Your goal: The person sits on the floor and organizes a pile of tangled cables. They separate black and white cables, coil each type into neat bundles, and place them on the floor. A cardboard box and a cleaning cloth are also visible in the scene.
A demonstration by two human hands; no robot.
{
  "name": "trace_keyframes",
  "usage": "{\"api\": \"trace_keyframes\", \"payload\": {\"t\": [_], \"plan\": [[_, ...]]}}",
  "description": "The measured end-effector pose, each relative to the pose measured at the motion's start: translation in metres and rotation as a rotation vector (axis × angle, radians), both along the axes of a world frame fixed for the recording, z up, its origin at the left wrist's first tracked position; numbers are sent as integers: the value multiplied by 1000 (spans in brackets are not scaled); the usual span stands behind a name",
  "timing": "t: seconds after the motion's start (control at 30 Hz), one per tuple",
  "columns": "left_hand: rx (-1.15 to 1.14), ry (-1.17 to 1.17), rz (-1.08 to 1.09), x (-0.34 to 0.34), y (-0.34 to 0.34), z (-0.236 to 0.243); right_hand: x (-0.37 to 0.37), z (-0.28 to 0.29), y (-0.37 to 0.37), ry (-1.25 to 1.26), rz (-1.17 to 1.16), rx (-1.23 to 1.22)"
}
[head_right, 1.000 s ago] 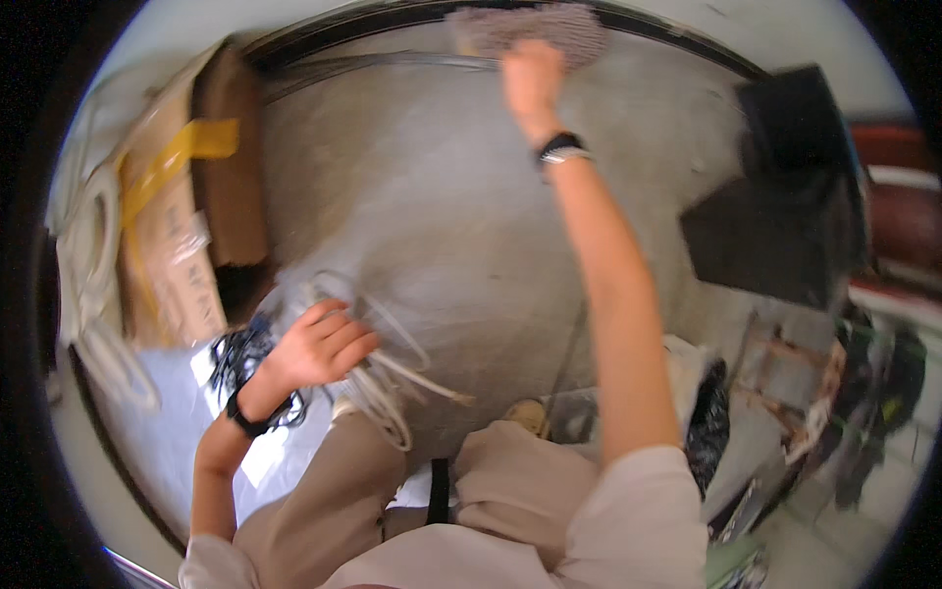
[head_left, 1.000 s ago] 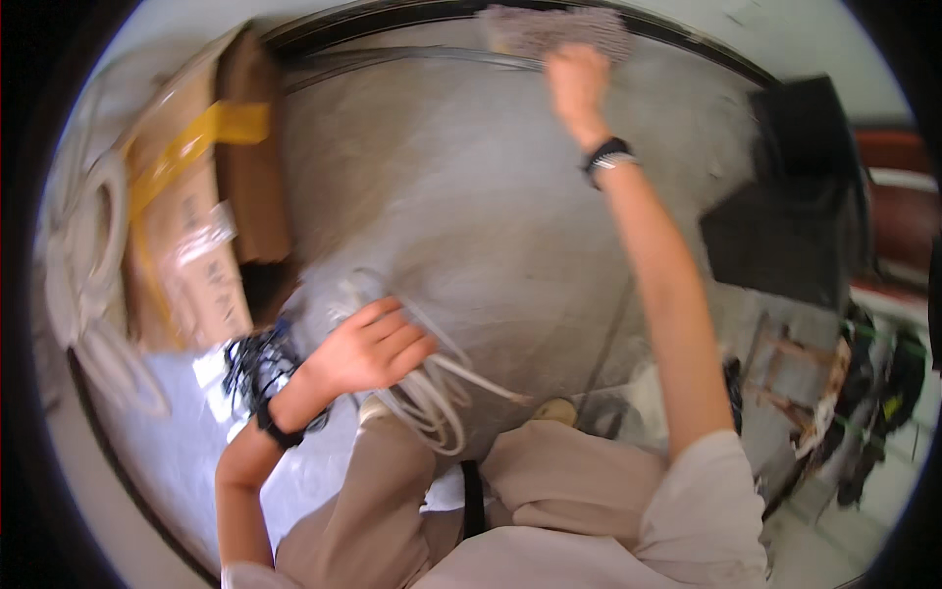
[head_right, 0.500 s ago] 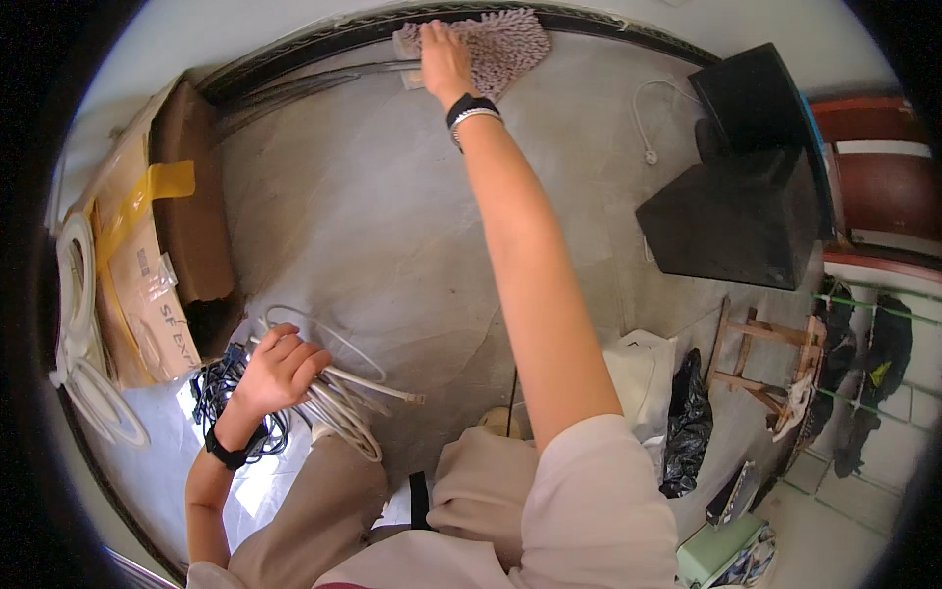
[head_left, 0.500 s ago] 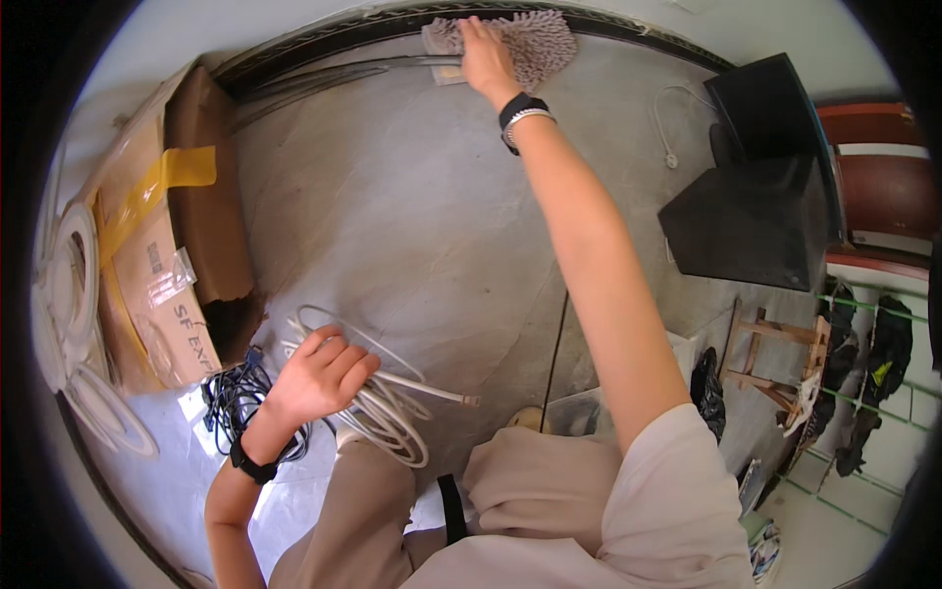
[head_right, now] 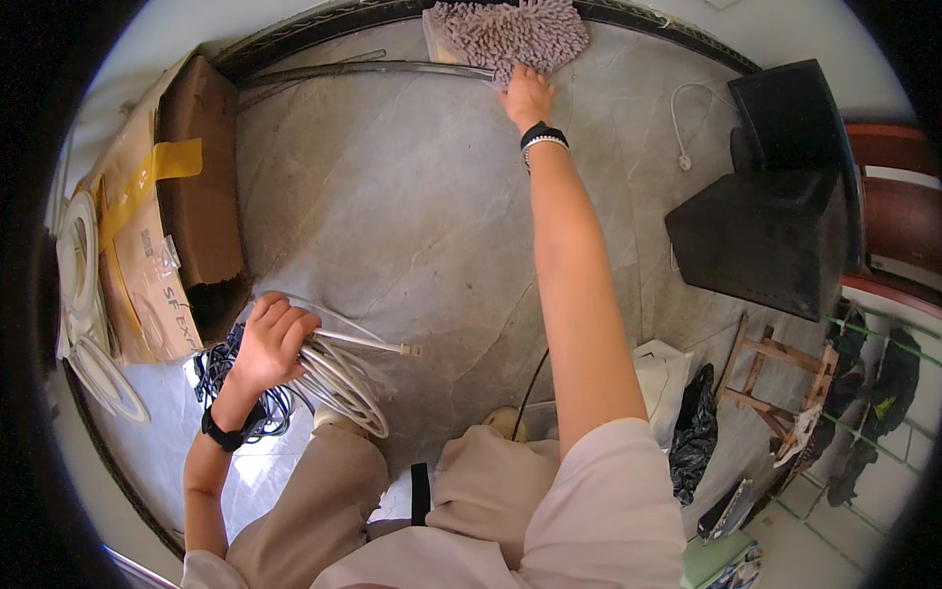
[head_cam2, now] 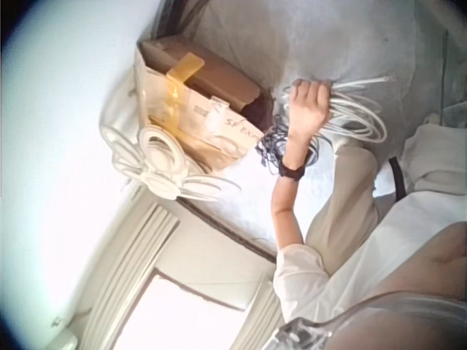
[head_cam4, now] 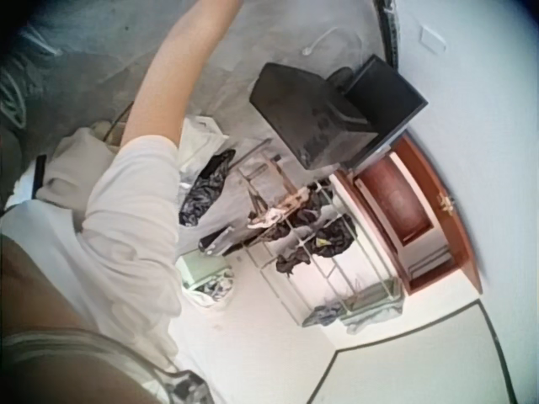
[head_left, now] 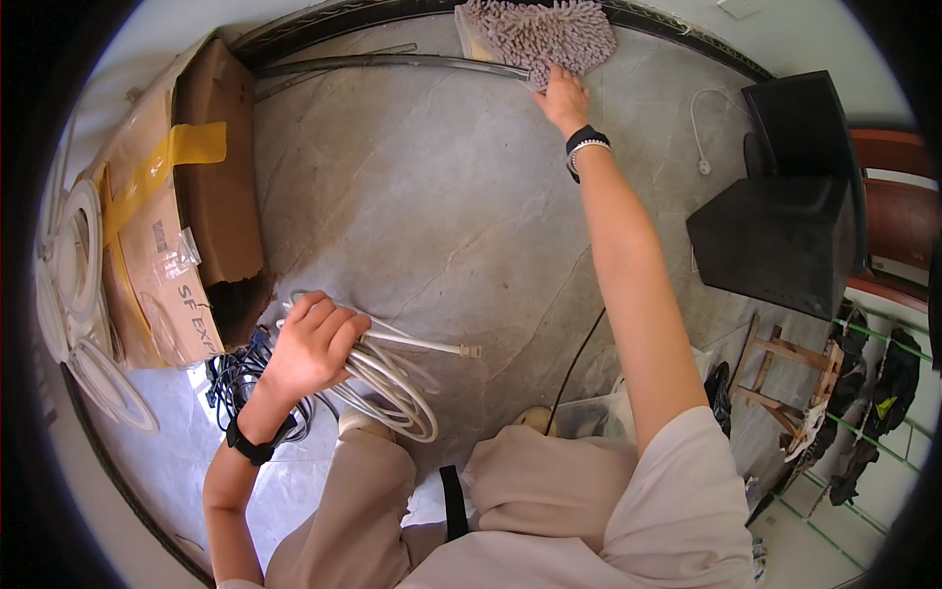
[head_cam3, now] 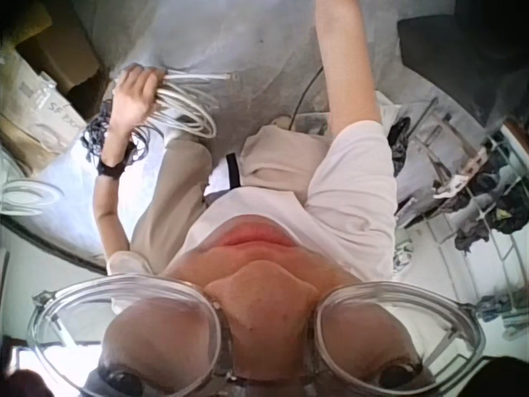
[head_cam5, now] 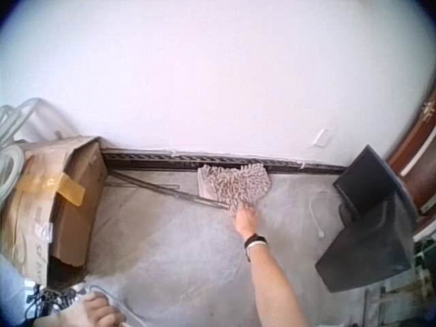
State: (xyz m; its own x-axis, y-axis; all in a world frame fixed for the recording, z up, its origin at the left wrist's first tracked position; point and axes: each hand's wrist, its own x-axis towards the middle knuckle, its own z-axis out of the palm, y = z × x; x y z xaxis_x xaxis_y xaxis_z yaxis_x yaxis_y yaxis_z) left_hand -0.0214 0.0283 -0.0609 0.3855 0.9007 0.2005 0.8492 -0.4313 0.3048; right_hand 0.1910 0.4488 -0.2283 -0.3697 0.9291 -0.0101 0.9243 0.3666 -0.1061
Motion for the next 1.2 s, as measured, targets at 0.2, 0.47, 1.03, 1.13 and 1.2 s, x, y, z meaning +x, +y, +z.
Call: {"api": "trace_keyframes", "payload": {"t": [0.2, 0.47, 1.03, 1.13, 1.2], "plan": [[-21, 15, -43, 7, 3, -1, 36, 4, -2, 8, -99, 111], [-54, -32, 4, 10, -1, -2, 120, 41, 19, 710, -761, 407], [-614, -698, 993, -59, 75, -108, 146, 239, -69, 1085, -322, 972], [-711, -1195, 1094, -74, 76, -127, 154, 231, -71, 1086, -331, 960], [-711, -1361, 1169, -80, 74, -134, 155, 215, -71, 903, -166, 952]]}}
